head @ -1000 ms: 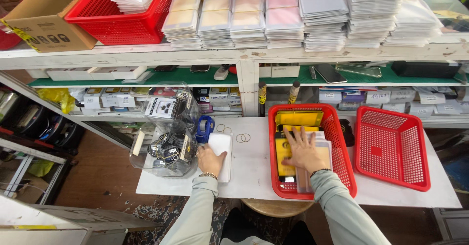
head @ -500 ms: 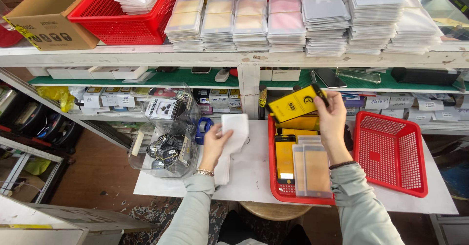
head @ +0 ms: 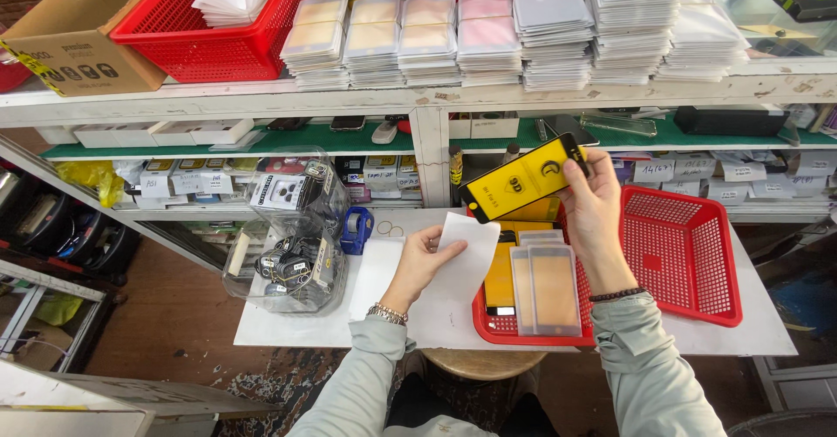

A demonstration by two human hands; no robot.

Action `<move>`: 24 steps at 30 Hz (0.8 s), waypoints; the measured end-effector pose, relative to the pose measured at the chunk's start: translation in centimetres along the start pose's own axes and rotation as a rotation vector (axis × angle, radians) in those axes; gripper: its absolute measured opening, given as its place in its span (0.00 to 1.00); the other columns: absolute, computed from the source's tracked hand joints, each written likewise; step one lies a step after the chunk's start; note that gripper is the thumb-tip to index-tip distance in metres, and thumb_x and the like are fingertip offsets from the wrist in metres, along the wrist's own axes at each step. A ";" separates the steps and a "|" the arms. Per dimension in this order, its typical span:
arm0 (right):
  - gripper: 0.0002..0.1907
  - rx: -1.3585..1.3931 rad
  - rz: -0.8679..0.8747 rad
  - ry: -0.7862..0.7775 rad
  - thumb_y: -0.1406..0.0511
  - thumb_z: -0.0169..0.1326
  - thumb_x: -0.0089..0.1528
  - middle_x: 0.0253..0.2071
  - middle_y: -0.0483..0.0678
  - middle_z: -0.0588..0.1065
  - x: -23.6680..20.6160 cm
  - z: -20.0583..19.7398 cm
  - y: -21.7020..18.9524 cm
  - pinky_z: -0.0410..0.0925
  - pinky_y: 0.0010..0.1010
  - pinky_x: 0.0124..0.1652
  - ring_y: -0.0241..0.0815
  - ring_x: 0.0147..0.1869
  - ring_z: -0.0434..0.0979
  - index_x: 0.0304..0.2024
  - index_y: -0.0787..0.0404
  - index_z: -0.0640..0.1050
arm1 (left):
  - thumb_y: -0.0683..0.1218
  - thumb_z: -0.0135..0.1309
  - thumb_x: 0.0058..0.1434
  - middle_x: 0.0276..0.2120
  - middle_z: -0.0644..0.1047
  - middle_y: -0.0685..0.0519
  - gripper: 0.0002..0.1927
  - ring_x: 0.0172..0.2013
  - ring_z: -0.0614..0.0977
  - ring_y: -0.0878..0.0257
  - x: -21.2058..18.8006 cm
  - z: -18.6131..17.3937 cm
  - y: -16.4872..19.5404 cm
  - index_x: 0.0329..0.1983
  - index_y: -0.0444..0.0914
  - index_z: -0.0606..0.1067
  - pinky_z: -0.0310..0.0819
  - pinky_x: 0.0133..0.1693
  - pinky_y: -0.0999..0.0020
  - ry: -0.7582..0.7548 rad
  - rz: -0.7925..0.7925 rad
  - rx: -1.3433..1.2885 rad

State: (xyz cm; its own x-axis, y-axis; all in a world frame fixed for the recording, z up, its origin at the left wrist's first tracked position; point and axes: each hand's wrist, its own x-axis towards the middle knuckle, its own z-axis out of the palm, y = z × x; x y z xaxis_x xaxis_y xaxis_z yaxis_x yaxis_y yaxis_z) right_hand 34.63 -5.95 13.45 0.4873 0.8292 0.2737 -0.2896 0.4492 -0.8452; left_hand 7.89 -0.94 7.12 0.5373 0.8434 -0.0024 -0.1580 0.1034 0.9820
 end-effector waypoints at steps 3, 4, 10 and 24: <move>0.09 -0.160 0.019 0.008 0.70 0.54 0.75 0.46 0.44 0.74 -0.5 0.1 1.1 0.63 0.21 0.38 0.30 0.42 0.69 0.56 0.63 0.71 | 0.44 0.60 0.64 0.34 0.83 0.54 0.11 0.31 0.79 0.74 0.4 0.6 -0.3 0.45 0.33 0.82 0.72 0.33 0.78 0.031 -0.011 -0.012; 0.09 -0.193 0.017 0.015 0.70 0.54 0.74 0.46 0.44 0.73 -0.6 0.2 1.1 0.64 0.20 0.38 0.29 0.43 0.70 0.56 0.63 0.71 | 0.44 0.61 0.66 0.34 0.82 0.54 0.11 0.31 0.77 0.74 0.5 0.7 -0.4 0.45 0.31 0.83 0.69 0.32 0.78 0.049 0.013 0.019; 0.09 0.000 -0.074 0.070 0.69 0.51 0.72 0.48 0.45 0.75 -0.7 0.4 -1.1 0.75 0.24 0.48 0.32 0.50 0.78 0.53 0.62 0.68 | 0.41 0.62 0.63 0.35 0.85 0.49 0.11 0.34 0.82 0.71 -0.1 0.4 -0.3 0.44 0.29 0.83 0.75 0.37 0.76 0.031 0.029 -0.014; 0.09 -0.150 -0.027 -0.042 0.70 0.52 0.72 0.50 0.47 0.76 -2.5 0.9 -1.4 0.71 0.23 0.48 0.32 0.51 0.76 0.54 0.64 0.69 | 0.42 0.61 0.64 0.36 0.85 0.52 0.11 0.35 0.81 0.72 0.1 0.9 0.8 0.45 0.29 0.83 0.74 0.38 0.77 0.012 0.051 -0.022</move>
State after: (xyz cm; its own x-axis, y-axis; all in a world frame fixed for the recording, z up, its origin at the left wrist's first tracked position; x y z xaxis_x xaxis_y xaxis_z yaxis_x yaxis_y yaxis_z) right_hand 33.08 -8.40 14.37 0.4574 0.8323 0.3132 -0.1496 0.4192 -0.8955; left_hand 8.52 -1.28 8.05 0.5178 0.8543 0.0455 -0.2036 0.0714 0.9764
